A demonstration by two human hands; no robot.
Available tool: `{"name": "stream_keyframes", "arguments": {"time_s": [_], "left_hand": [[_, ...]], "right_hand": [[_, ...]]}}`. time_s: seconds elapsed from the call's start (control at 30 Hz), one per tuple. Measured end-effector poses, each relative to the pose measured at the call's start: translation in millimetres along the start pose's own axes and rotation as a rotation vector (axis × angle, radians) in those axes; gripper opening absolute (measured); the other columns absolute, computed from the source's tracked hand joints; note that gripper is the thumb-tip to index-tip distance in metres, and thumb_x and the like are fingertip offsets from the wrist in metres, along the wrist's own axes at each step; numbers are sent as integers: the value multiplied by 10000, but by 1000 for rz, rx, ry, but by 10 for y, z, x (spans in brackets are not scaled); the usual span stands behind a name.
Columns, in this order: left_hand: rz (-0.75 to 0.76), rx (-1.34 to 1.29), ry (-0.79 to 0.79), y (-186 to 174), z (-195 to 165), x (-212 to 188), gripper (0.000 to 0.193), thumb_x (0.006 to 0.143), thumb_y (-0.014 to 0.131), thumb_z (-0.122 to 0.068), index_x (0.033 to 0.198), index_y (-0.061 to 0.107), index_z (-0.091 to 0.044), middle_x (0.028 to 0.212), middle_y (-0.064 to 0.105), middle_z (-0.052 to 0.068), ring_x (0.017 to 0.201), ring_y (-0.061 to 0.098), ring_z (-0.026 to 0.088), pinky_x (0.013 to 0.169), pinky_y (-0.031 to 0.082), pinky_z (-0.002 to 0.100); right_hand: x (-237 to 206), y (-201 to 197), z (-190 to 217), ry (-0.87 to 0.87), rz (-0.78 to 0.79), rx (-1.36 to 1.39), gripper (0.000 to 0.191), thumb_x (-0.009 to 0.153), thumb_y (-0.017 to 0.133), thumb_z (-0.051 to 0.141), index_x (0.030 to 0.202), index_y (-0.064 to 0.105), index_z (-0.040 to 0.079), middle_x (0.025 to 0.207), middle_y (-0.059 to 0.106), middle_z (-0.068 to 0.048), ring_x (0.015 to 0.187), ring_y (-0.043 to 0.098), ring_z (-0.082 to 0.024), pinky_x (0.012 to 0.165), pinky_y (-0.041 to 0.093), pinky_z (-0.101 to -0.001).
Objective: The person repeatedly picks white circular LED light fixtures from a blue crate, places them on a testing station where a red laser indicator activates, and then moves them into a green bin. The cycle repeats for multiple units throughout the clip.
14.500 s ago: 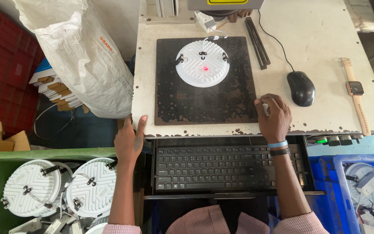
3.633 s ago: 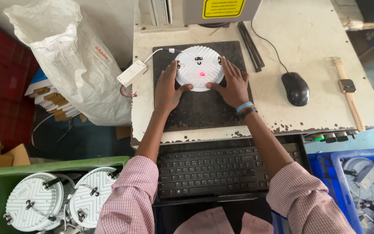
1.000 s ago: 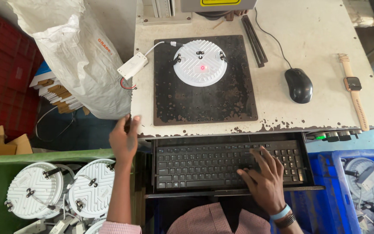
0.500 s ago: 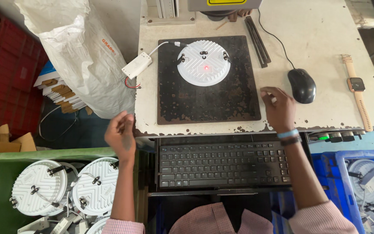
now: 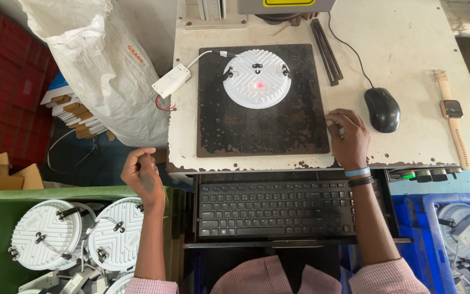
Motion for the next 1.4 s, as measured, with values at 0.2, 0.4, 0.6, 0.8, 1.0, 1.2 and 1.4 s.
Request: {"name": "stream_keyframes", "arguments": {"time_s": [0.2, 0.4, 0.6, 0.8, 1.0, 1.2, 1.4], "left_hand": [[0, -63, 58, 44, -2, 9, 162, 996, 718, -29, 1143, 649, -21, 724, 561, -21, 666, 590, 69, 600, 492, 219], [6, -13, 73, 26, 20, 34, 206, 979, 751, -53, 1156, 653, -14, 973, 682, 13, 805, 644, 75, 657, 560, 241], [50, 2, 72, 11, 107, 44, 147, 953, 785, -48, 1050, 682, -10, 928, 707, 26, 770, 653, 73, 677, 562, 235], [76, -12, 90, 13, 105, 32, 174, 936, 824, 4, 997, 664, -19, 779, 596, -25, 671, 491, 36, 595, 429, 218], [59, -63, 18, 21, 58, 22, 171, 942, 794, 6, 986, 634, -34, 673, 485, -45, 583, 443, 41, 543, 401, 228], [35, -91, 78, 47, 0, 15, 126, 990, 738, 5, 1068, 641, -18, 776, 604, -3, 668, 546, 67, 601, 471, 233], [8, -29, 40, 57, -67, 8, 127, 985, 592, 42, 1063, 668, -23, 996, 710, 38, 795, 655, 91, 656, 541, 221]], "right_hand": [[-16, -15, -15, -95, -43, -33, 118, 938, 755, 40, 1045, 760, 89, 1161, 722, -32, 1067, 684, -244, 843, 534, -372], [-15, -15, -4, -75, -15, -14, 134, 921, 751, 28, 1046, 754, 77, 1169, 722, -35, 930, 691, -208, 811, 530, -354], [-13, -18, -7, -40, 0, -7, 144, 910, 754, 25, 1044, 759, 77, 1170, 721, -38, 875, 686, -194, 768, 527, -338], [-10, -18, 3, -52, -20, -1, 143, 908, 761, 24, 1041, 761, 77, 1170, 724, -33, 898, 688, -190, 771, 533, -334], [-17, -21, -2, -33, -5, 7, 135, 914, 758, 26, 1039, 759, 77, 1173, 720, -28, 870, 684, -180, 771, 527, -334], [-18, -20, -12, -35, -1, -4, 136, 910, 762, 26, 1036, 759, 78, 1172, 720, -23, 866, 676, -184, 754, 517, -335], [-8, -15, -11, -32, -8, 6, 133, 916, 760, 28, 1036, 762, 85, 1164, 719, -17, 917, 682, -181, 745, 533, -313]]}}
Point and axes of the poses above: each hand's wrist, its own x-axis towards the middle knuckle, its own y-axis out of the palm, z = x × y, the point moved 1 cm from there along x, towards the middle knuckle
